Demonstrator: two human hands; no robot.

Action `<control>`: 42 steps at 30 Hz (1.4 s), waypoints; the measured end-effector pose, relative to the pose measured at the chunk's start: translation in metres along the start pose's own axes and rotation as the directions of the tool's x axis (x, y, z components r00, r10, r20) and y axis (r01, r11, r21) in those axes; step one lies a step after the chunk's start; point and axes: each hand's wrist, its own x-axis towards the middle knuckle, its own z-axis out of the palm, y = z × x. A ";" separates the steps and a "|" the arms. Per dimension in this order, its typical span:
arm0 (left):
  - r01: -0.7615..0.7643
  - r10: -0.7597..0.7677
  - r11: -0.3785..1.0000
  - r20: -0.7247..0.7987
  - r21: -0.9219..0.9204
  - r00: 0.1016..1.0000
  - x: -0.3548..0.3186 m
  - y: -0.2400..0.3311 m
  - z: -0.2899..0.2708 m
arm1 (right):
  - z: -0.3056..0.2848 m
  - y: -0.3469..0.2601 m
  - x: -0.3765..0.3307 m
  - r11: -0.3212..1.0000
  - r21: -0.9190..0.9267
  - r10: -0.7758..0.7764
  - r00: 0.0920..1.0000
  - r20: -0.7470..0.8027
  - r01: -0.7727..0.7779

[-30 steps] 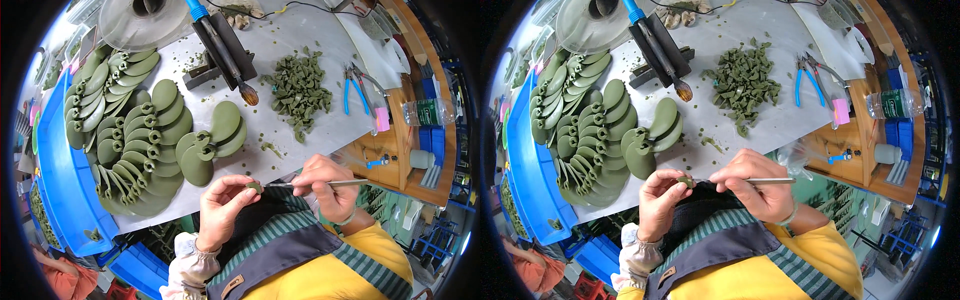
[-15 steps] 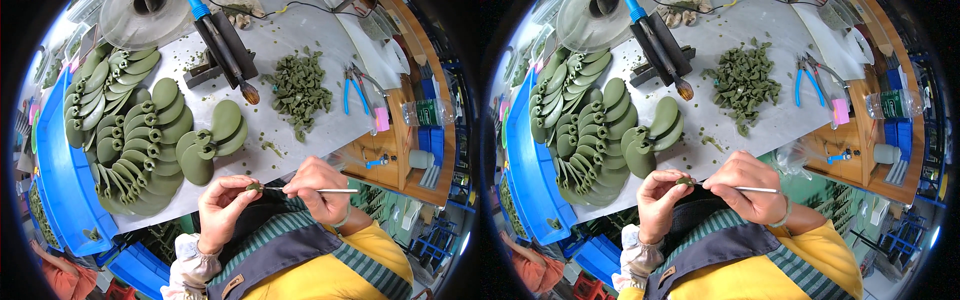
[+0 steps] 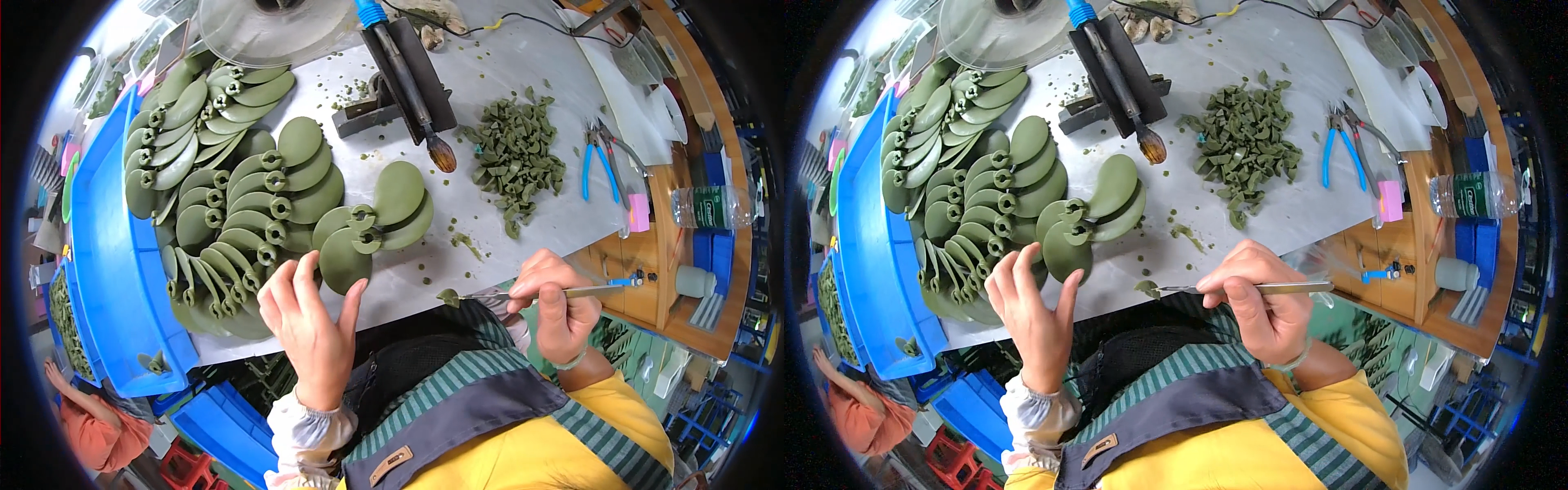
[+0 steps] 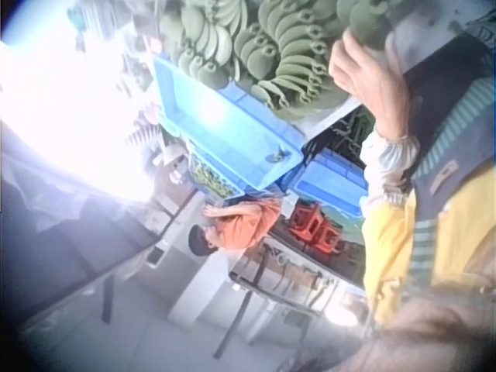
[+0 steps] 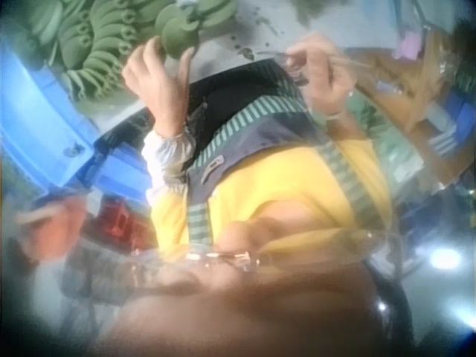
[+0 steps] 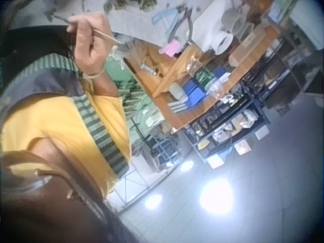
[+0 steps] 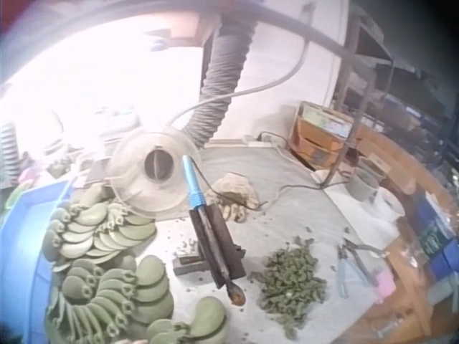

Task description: The person picks up green plastic components and applies adhesive using a mounted dispenser. They then use a small tool to press the pieces together and organize them into stacks.

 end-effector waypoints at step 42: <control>0.686 -0.064 -0.290 0.728 -0.668 0.682 0.004 0.000 0.021 | 0.007 0.028 0.116 0.879 -0.477 -0.012 1.000 0.004 0.012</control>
